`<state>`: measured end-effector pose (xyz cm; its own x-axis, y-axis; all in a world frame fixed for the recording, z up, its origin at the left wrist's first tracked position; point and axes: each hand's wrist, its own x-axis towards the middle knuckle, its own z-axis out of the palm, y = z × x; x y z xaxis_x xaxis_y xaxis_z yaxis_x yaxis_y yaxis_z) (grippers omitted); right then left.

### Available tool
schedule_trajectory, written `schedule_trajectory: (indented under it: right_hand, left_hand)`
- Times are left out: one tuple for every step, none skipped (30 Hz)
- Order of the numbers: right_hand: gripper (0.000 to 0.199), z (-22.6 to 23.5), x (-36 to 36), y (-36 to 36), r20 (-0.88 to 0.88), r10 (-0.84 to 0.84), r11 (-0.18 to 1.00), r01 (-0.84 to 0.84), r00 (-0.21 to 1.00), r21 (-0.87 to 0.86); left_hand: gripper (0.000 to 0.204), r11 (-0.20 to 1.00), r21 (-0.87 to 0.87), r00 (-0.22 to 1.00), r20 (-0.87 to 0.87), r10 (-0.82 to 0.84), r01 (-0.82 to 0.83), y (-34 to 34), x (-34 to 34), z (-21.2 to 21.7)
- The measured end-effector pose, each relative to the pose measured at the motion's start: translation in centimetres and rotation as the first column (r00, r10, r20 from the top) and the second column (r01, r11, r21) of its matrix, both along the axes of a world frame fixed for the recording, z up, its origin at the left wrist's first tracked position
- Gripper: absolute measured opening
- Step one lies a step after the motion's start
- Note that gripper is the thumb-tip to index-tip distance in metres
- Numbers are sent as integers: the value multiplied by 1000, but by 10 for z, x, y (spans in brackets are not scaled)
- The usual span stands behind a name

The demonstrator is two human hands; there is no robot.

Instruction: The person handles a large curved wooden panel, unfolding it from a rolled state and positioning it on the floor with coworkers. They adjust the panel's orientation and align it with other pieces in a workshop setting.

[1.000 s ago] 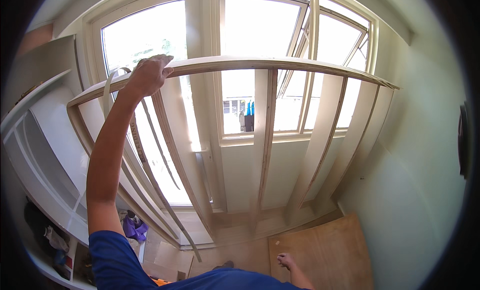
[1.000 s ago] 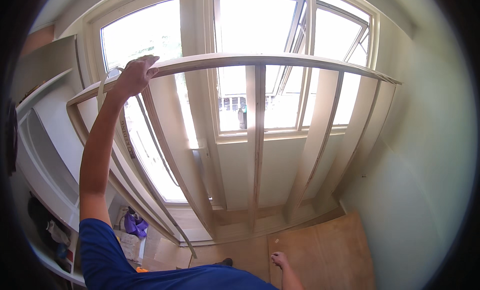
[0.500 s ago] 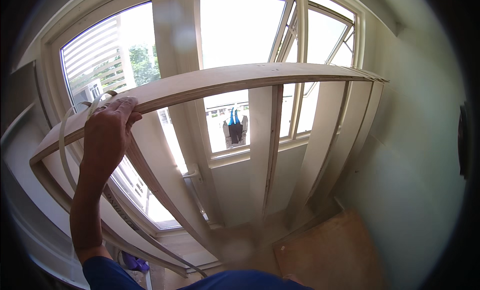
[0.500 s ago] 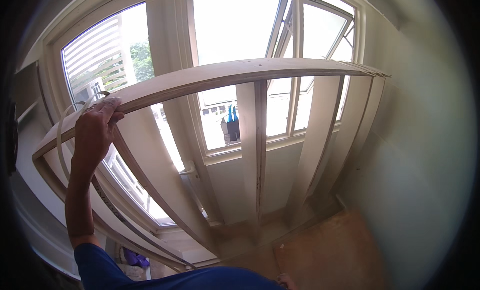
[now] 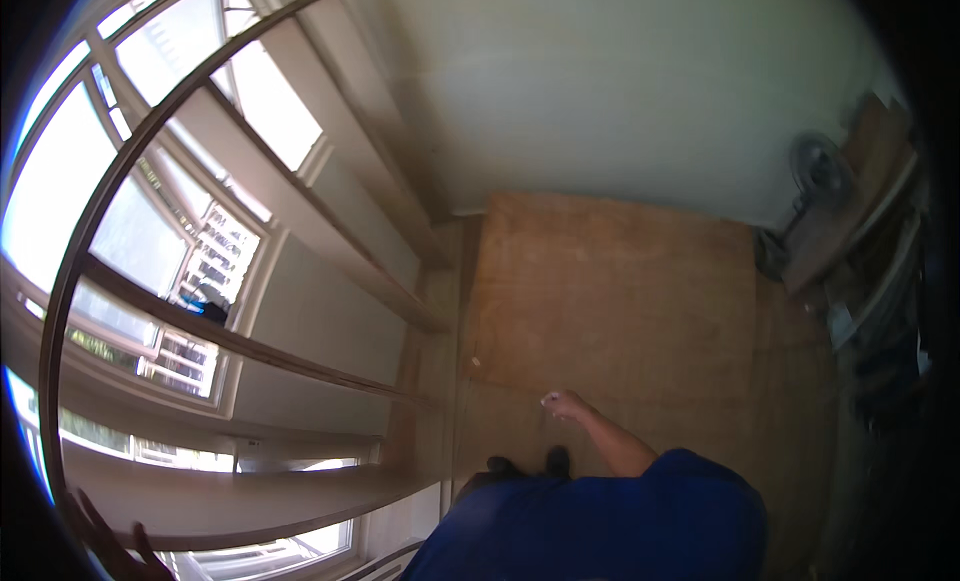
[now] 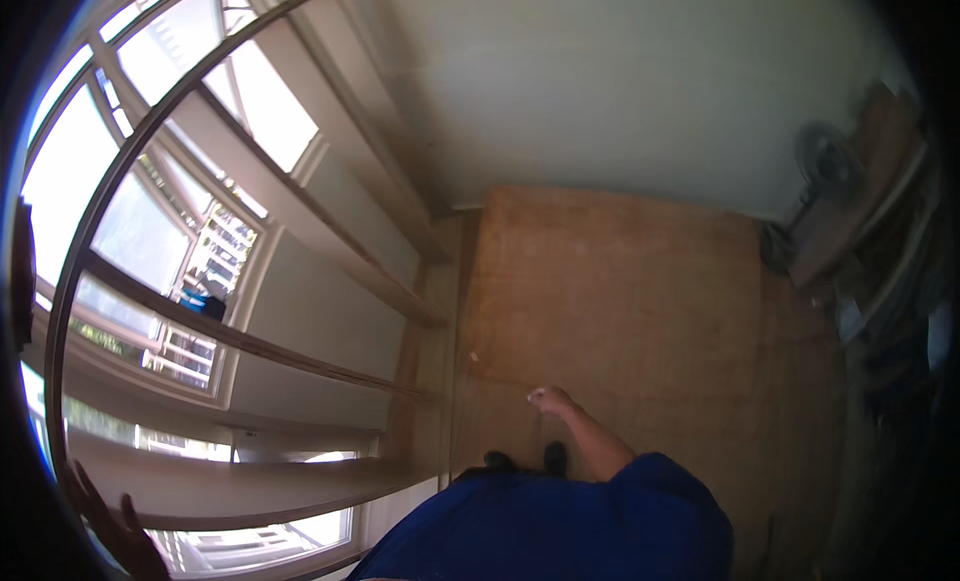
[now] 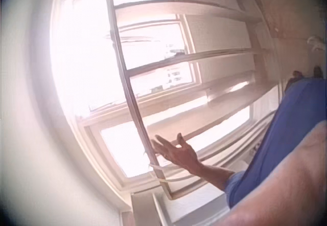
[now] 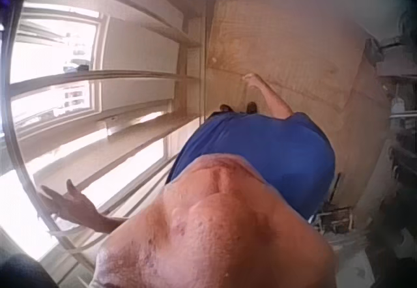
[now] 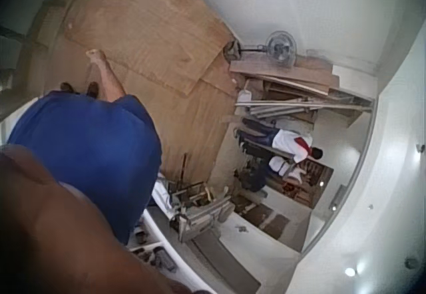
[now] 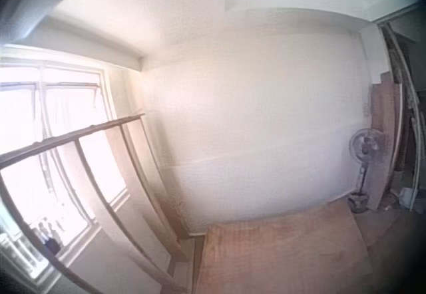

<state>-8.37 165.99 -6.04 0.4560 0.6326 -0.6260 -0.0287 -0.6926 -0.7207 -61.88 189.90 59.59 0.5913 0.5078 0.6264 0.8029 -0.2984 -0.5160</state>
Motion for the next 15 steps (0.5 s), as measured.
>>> schedule_trajectory:
  right_hand:
    - [50, 5, -11, -14, -34, -83, 996, 84, 996, 7]
    - [59, -15, -10, -78, 55, -286, 957, 283, 957, 57]
    - [66, 19, -13, -82, 50, -219, 973, 214, 974, 89]
    - [69, 30, -22, -85, 42, -190, 955, 174, 981, 242]
    - [72, 67, -34, -76, 15, -110, 942, 100, 994, 321]
    - [76, 119, -36, -78, 31, 21, 954, -29, 999, 299]
    - [76, 143, -44, -81, 80, -59, 904, 20, 995, 427]
    - [71, 180, -49, -57, 295, -63, 910, -67, 953, 410]
    - [68, 214, -48, -47, 468, -126, 857, -143, 875, 496]
    - [65, 243, -45, -41, 612, -185, 797, -248, 769, 551]
    - [63, 261, -48, -34, 681, -195, 768, -322, 706, 554]
    - [60, 276, -43, -32, 743, -224, 733, -393, 631, 555]
    - [58, 281, -35, -36, 803, -257, 705, -464, 538, 537]
    - [57, 277, -24, -49, 799, -246, 730, -437, 548, 525]
    - [56, 267, -13, -66, 795, -242, 756, -406, 556, 513]
  left_hand:
    - [56, 957, -212, 978, 109, -178, 198, -13, 27, -26]
    - [73, 754, -557, 936, 258, -240, 347, -17, 153, -74]
    - [68, 484, -781, 914, 385, -127, 396, -31, 164, -115]
    - [51, 350, -821, 871, 490, 30, 450, -51, 189, -167]
    - [59, 122, -883, 880, 465, 96, 454, -33, 167, -236]
    - [60, -3, -908, 906, 417, 72, 419, -13, 174, -316]
    - [57, -115, -916, 922, 386, -5, 383, -10, 233, -368]
    - [65, -493, -685, 824, 297, 482, 536, -27, 290, -377]
    - [71, -644, -341, 721, 189, 667, 685, -60, 334, -392]
    - [73, -781, -10, 772, 157, 616, 624, -86, 373, -409]
    - [72, -822, 64, 787, 255, 562, 566, -120, 412, -407]
    - [72, -850, 114, 809, 262, 526, 515, -148, 444, -405]
    - [73, -866, 186, 848, 188, 495, 464, -173, 464, -407]
    - [74, -872, 252, 884, 106, 456, 420, -195, 479, -410]
    - [75, -877, 307, 917, 33, 398, 370, -210, 488, -412]
